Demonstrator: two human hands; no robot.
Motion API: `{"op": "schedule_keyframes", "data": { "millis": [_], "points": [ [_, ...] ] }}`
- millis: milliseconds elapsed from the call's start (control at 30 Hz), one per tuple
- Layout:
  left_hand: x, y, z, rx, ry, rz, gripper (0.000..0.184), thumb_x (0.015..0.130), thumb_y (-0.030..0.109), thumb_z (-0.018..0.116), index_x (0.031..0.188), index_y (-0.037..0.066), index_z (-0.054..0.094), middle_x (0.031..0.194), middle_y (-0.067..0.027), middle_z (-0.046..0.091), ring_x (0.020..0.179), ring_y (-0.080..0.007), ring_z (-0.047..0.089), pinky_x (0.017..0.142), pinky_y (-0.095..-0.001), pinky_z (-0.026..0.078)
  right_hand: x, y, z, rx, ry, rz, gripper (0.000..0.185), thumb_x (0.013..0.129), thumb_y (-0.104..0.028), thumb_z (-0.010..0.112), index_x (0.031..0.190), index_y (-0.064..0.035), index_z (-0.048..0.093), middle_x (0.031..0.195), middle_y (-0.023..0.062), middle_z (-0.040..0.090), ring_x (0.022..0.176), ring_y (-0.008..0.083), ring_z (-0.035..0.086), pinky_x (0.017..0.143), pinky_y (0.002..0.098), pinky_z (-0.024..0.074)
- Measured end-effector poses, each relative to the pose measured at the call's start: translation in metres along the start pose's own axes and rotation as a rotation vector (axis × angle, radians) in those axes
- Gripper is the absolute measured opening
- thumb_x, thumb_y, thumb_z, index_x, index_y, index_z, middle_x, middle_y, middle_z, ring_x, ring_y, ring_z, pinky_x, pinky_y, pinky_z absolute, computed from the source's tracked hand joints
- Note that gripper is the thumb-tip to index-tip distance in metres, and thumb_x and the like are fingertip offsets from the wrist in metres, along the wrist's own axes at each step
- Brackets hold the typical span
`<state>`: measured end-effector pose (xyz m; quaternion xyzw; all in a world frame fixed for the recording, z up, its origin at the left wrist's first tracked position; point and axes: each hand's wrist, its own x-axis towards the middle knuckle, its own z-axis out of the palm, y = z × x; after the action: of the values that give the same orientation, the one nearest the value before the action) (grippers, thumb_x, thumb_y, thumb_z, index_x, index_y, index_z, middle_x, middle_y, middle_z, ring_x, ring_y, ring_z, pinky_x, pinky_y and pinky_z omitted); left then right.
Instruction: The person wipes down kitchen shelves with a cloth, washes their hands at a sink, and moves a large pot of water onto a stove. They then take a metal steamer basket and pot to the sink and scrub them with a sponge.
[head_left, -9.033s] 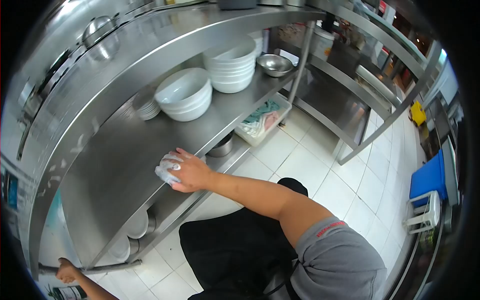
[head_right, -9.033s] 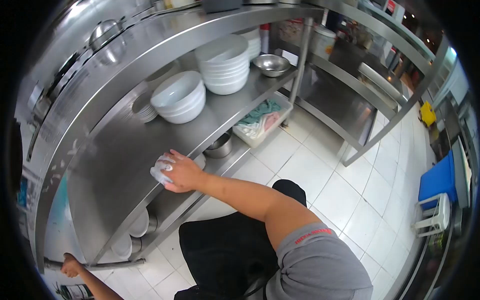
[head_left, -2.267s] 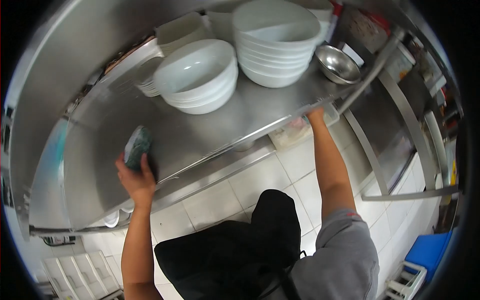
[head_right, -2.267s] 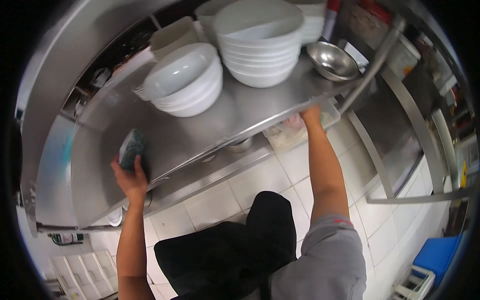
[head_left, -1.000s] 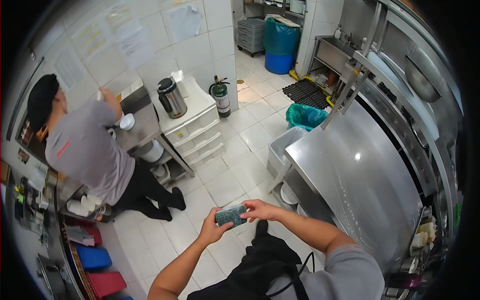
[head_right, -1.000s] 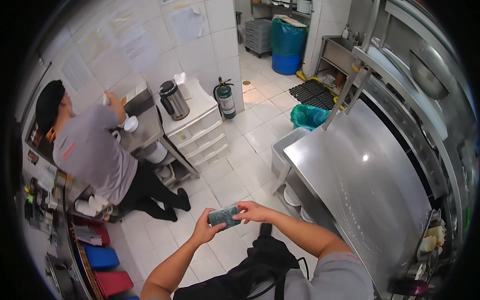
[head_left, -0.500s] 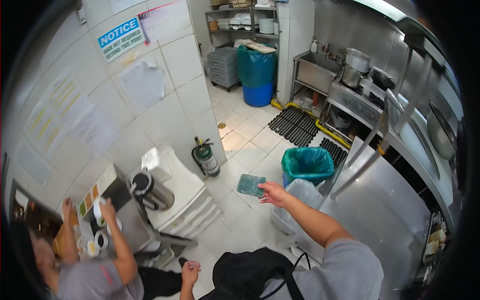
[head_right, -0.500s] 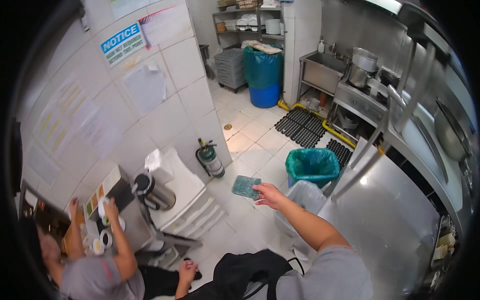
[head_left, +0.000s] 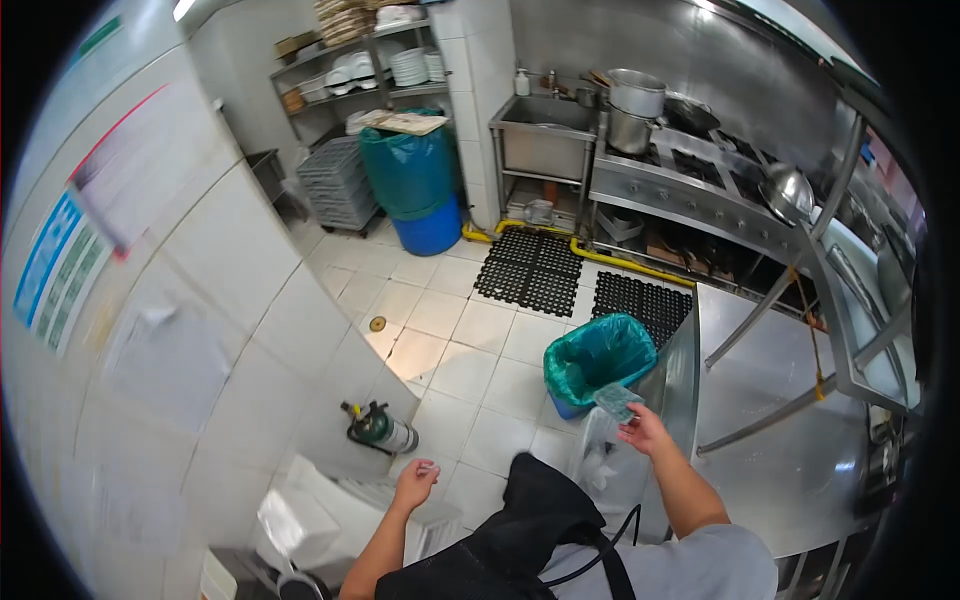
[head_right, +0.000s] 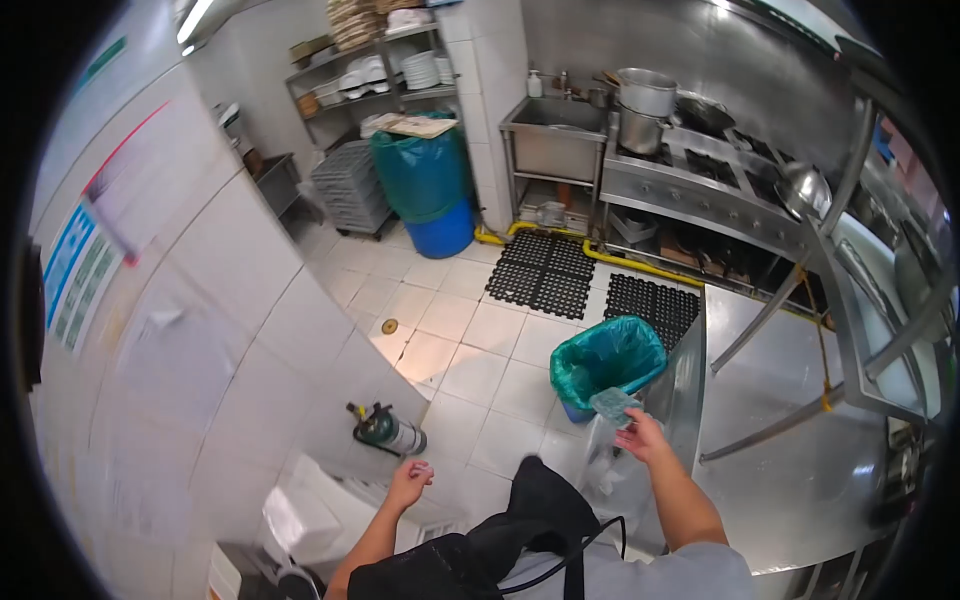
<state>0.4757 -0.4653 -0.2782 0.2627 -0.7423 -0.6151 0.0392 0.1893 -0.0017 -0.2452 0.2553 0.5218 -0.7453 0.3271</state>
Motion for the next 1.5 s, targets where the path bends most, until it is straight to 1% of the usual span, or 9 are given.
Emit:
{"op": "schedule_keyframes", "data": {
  "millis": [133, 233, 467, 533, 767, 933, 1067, 1167, 1500],
  "points": [
    [0.116, 0.004, -0.023, 0.130, 0.034, -0.109, 0.028, 0.086, 0.020, 0.071, 0.103, 0.000, 0.060, 0.084, -0.0119, 0.067, 0.073, -0.0188, 0.066, 0.067, -0.0298, 0.052, 0.076, -0.022, -0.025, 0.156, 0.057, -0.009, 0.035, 0.082, -0.032, 0.069, 0.109, -0.0143, 0.055, 0.097, 0.0076, 0.055, 0.093, 0.0243, 0.054, 0.079, 0.0422, 0.0488],
    [0.170, -0.044, -0.046, 0.462, 0.031, -0.043, 0.031, 0.084, 0.030, 0.069, 0.086, 0.000, 0.064, 0.086, -0.0196, 0.066, 0.085, -0.0343, 0.066, 0.074, -0.0416, 0.051, 0.137, -0.054, -0.008, 0.221, 0.164, 0.019, 0.031, 0.084, -0.034, 0.066, 0.106, -0.0139, 0.057, 0.093, 0.0064, 0.057, 0.086, 0.0225, 0.056, 0.077, 0.0417, 0.0498],
    [0.238, 0.008, -0.073, 0.838, -0.276, -0.223, 0.030, 0.084, 0.030, 0.065, 0.080, 0.000, 0.066, 0.080, -0.0172, 0.069, 0.077, -0.0324, 0.068, 0.072, -0.0425, 0.053, 0.253, -0.201, 0.106, 0.183, 0.178, -0.068, 0.028, 0.087, -0.033, 0.063, 0.104, -0.0107, 0.060, 0.088, 0.0070, 0.061, 0.078, 0.0214, 0.058, 0.072, 0.0395, 0.0517],
    [0.289, 0.004, -0.084, 0.818, -0.277, -0.331, 0.030, 0.084, 0.030, 0.066, 0.079, 0.000, 0.066, 0.078, -0.0167, 0.069, 0.075, -0.0320, 0.068, 0.072, -0.0421, 0.053, 0.301, -0.248, 0.128, 0.184, 0.005, -0.131, 0.028, 0.087, -0.033, 0.064, 0.105, -0.0105, 0.060, 0.091, 0.0074, 0.062, 0.079, 0.0217, 0.059, 0.069, 0.0394, 0.0524],
    [0.561, 0.037, -0.103, 0.841, -0.308, -0.283, 0.028, 0.083, 0.029, 0.067, 0.079, 0.001, 0.066, 0.072, -0.0148, 0.069, 0.069, -0.0306, 0.068, 0.070, -0.0408, 0.054, 0.404, -0.386, 0.186, 0.271, 0.097, -0.289, 0.031, 0.087, -0.035, 0.064, 0.106, -0.0119, 0.057, 0.088, 0.0053, 0.060, 0.078, 0.0210, 0.058, 0.067, 0.0364, 0.0520],
    [0.781, 0.115, -0.073, 0.502, -0.237, -0.341, 0.031, 0.081, 0.032, 0.072, 0.082, 0.001, 0.067, 0.067, -0.0147, 0.068, 0.064, -0.0289, 0.068, 0.069, -0.0395, 0.055, 0.447, -0.419, 0.183, 0.429, 0.249, -0.269, 0.035, 0.085, -0.038, 0.065, 0.107, -0.0122, 0.056, 0.091, 0.0051, 0.058, 0.081, 0.0198, 0.057, 0.067, 0.0361, 0.0518],
    [0.979, 0.158, -0.035, 0.757, -0.187, 0.127, 0.030, 0.081, 0.031, 0.073, 0.082, 0.002, 0.065, 0.071, -0.0129, 0.069, 0.059, -0.0235, 0.067, 0.063, -0.0372, 0.055, 0.476, -0.422, 0.169, 0.580, 0.401, -0.247, 0.035, 0.084, -0.039, 0.066, 0.105, -0.0130, 0.056, 0.088, 0.0043, 0.056, 0.079, 0.0191, 0.057, 0.067, 0.0362, 0.0518],
    [1.078, 0.241, 0.029, 0.474, -0.151, -0.059, 0.028, 0.083, 0.027, 0.072, 0.090, 0.003, 0.061, 0.071, -0.0116, 0.069, 0.058, -0.0190, 0.066, 0.056, -0.0333, 0.053, 0.521, -0.460, 0.168, 0.605, 0.401, -0.193, 0.035, 0.082, -0.039, 0.068, 0.102, -0.0132, 0.056, 0.084, 0.0035, 0.056, 0.073, 0.0189, 0.058, 0.065, 0.0367, 0.0521],
    [1.216, 0.350, 0.180, 0.158, -0.322, -0.155, 0.020, 0.090, 0.017, 0.065, 0.098, -0.001, 0.061, 0.083, -0.0116, 0.070, 0.067, -0.0189, 0.068, 0.058, -0.0296, 0.054, 0.748, -0.791, 0.300, 0.347, 0.055, -0.224, 0.029, 0.087, -0.033, 0.067, 0.108, -0.0146, 0.059, 0.087, 0.0052, 0.063, 0.074, 0.0197, 0.062, 0.069, 0.0387, 0.0542]
  ]
}}
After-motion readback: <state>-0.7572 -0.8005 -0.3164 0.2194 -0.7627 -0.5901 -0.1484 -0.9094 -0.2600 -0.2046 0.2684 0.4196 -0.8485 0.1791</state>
